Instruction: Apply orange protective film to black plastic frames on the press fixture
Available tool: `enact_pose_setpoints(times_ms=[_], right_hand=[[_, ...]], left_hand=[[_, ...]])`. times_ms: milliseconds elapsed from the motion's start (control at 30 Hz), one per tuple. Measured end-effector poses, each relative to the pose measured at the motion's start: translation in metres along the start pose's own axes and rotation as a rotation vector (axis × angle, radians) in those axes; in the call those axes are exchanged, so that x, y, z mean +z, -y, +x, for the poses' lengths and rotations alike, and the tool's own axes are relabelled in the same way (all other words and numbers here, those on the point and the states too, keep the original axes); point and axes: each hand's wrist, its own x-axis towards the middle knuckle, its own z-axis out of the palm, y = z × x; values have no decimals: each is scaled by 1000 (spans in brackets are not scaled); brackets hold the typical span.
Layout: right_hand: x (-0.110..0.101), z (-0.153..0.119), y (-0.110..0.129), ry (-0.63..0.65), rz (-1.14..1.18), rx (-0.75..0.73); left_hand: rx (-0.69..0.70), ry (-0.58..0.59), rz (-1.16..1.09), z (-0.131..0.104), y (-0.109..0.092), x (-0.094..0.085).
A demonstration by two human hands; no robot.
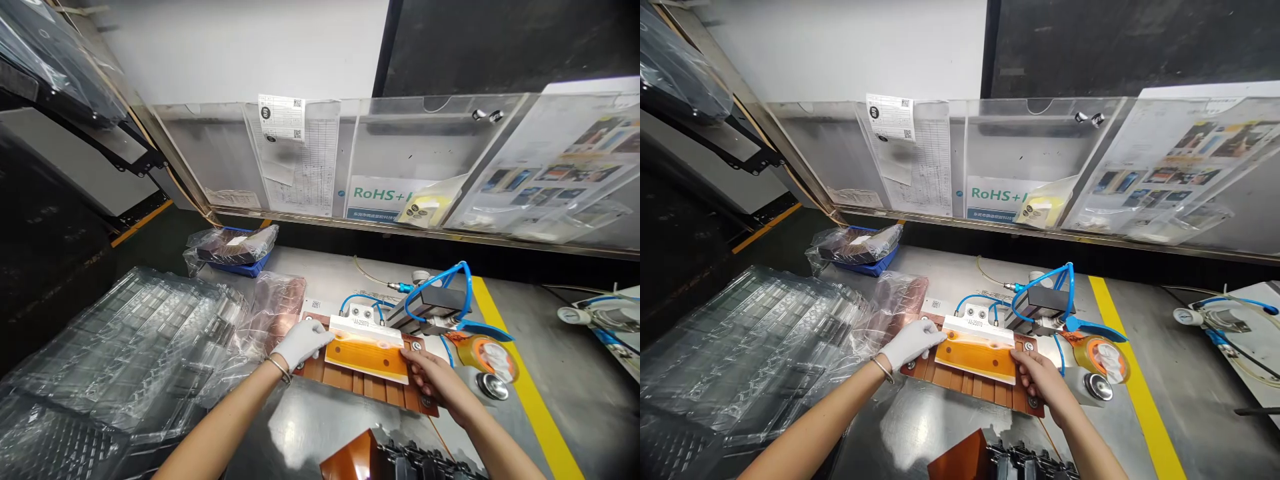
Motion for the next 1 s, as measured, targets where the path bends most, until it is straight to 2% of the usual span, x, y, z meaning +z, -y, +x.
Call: enact_pose_setpoints(times_ms=[233, 333, 433, 567, 667, 767, 833, 1000], right_hand=[[-19, 1, 9, 60, -229, 17], [-28, 2, 6, 19, -324, -20], [-37, -4, 1, -75, -415, -109], [-55, -25, -16, -247, -517, -353], [-70, -37, -41, -274, -611, -504], [-78, -40, -66, -214, -580, -525], [-79, -38, -74, -220, -528, -551], [-76, -32, -71, -288, -543, -608]], left_hand=[[-56, -24, -23, -8, 1, 0], [-35, -69, -21, -8, 6, 2], [-13, -102, -5, -7, 9, 4], [-6, -107, 16, -8, 10, 4], [-20, -95, 14, -11, 7, 3], [-25, -95, 13, -14, 5, 4], [-17, -108, 18, -13, 5, 5], [-6, -116, 22, -10, 10, 8]])
